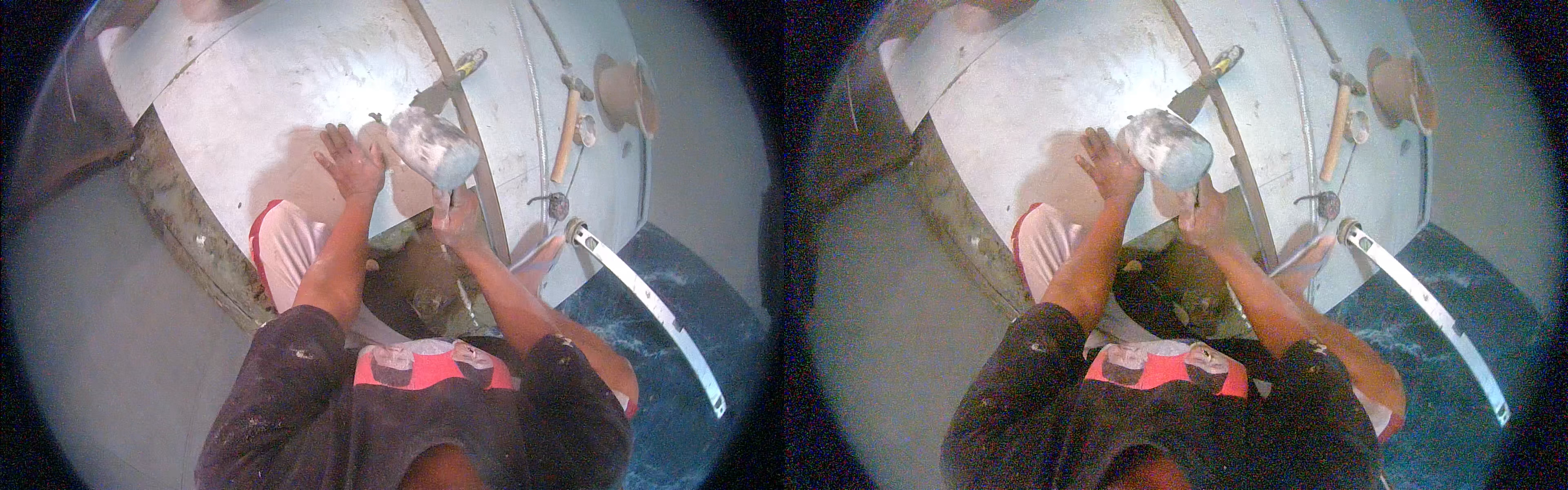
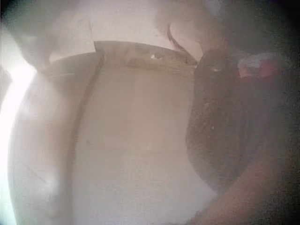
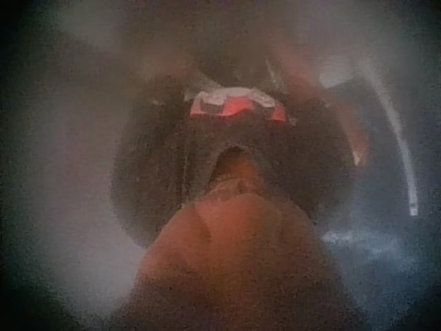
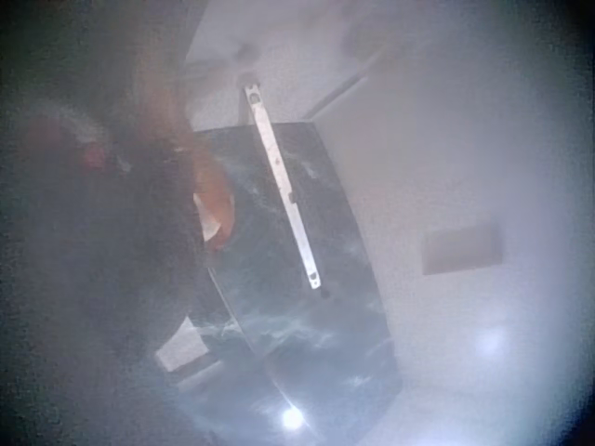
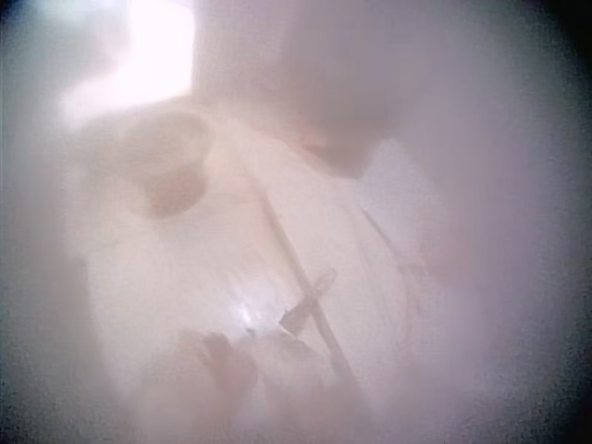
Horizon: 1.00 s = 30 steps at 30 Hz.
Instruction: The person spreads mortar on the floor, places a large tile onto the wet surface, and uses a rubber mallet to level and secure the tile.
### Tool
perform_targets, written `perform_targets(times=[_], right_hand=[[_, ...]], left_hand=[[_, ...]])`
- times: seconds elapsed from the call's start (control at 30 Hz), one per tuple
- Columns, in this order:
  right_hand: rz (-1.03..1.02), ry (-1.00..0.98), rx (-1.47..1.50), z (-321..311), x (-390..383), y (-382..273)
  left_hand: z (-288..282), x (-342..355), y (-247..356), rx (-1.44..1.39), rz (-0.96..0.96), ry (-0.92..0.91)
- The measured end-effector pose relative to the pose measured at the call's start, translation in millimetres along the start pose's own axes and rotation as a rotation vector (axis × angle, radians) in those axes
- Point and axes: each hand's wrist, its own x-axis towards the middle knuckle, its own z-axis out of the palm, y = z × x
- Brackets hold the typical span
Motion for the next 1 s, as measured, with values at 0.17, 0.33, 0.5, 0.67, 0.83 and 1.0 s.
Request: perform_targets(times=[0.17, 0.33, 0.5, 0.67, 0.83, 1.0], right_hand=[[0.202, -0.261, -0.203, 7, -28, 73], [0.238, -0.385, -0.212, -1, -3, 69], [-0.048, -0.293, -0.086, -8, -47, 115], [0.343, -0.568, -0.154, -17, -31, 96], [0.002, -0.276, -0.208, -21, -49, 111], [0.225, -0.348, -0.102, -21, -15, 97]], left_hand=[[16, -4, -1, -0.071, 0.022, 0.087], [19, 2, -5, 0.027, 0.004, 0.084], [23, 1, 3, 0.035, 0.018, 0.127], [24, -9, -5, 0.064, 0.009, 0.122], [20, 0, 9, 0.045, 0.032, 0.16], [26, -3, 3, 0.052, 0.033, 0.195]])
